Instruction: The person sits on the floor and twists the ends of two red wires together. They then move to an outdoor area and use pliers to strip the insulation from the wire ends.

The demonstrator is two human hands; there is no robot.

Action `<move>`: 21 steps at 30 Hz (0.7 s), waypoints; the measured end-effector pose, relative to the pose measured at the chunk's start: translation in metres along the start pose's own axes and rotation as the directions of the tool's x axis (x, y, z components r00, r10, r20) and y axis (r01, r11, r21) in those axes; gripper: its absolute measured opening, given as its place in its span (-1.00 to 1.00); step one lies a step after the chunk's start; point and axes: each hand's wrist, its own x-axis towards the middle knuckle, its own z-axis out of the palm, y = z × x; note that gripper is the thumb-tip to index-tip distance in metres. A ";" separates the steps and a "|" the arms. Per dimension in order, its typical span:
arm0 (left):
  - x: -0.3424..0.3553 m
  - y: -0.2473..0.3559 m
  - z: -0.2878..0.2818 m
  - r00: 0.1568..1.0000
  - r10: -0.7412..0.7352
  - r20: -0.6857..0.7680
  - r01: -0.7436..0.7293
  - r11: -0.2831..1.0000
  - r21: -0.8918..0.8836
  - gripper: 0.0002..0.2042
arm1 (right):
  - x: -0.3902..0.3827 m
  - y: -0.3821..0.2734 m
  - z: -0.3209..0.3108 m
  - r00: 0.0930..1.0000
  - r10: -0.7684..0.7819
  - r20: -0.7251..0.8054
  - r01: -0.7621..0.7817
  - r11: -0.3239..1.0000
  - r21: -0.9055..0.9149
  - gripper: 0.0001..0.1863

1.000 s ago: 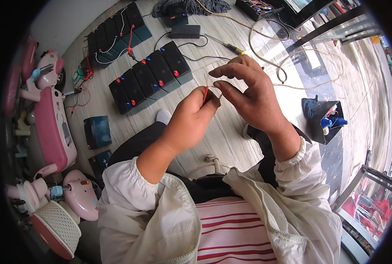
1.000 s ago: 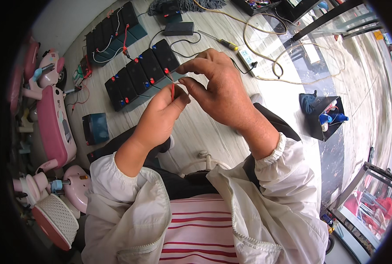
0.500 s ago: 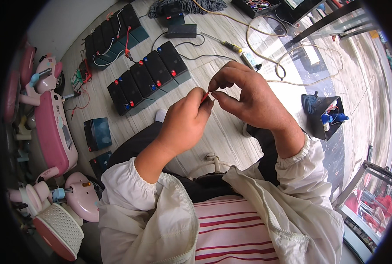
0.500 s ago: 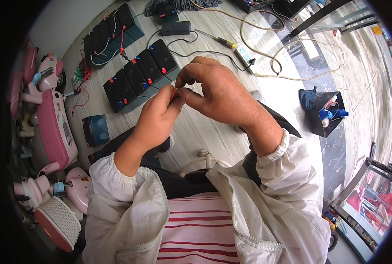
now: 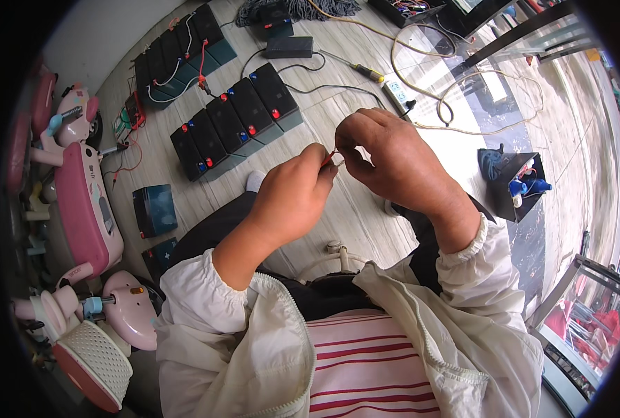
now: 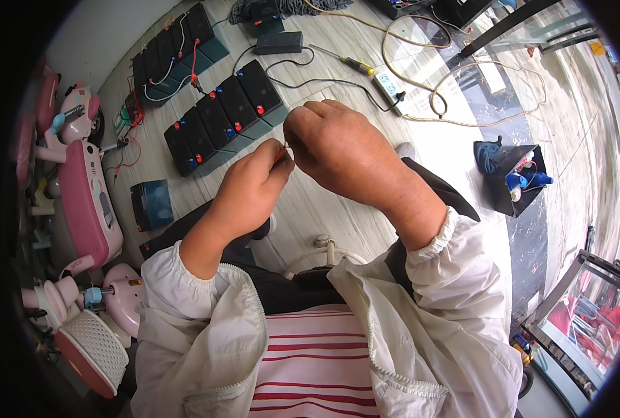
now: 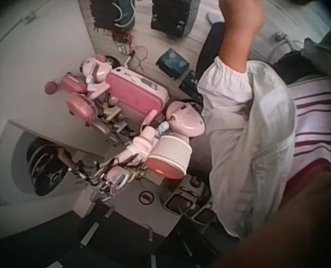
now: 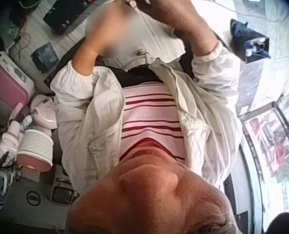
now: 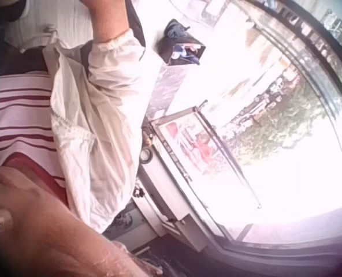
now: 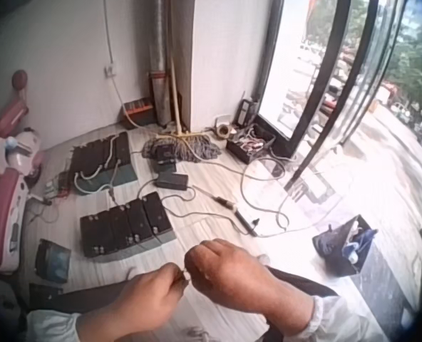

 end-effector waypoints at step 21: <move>0.012 0.002 -0.017 0.876 -0.441 0.195 0.372 0.360 -0.856 -0.85 | 0.005 0.001 0.014 0.992 -0.121 0.021 0.123 0.986 -0.115 -0.82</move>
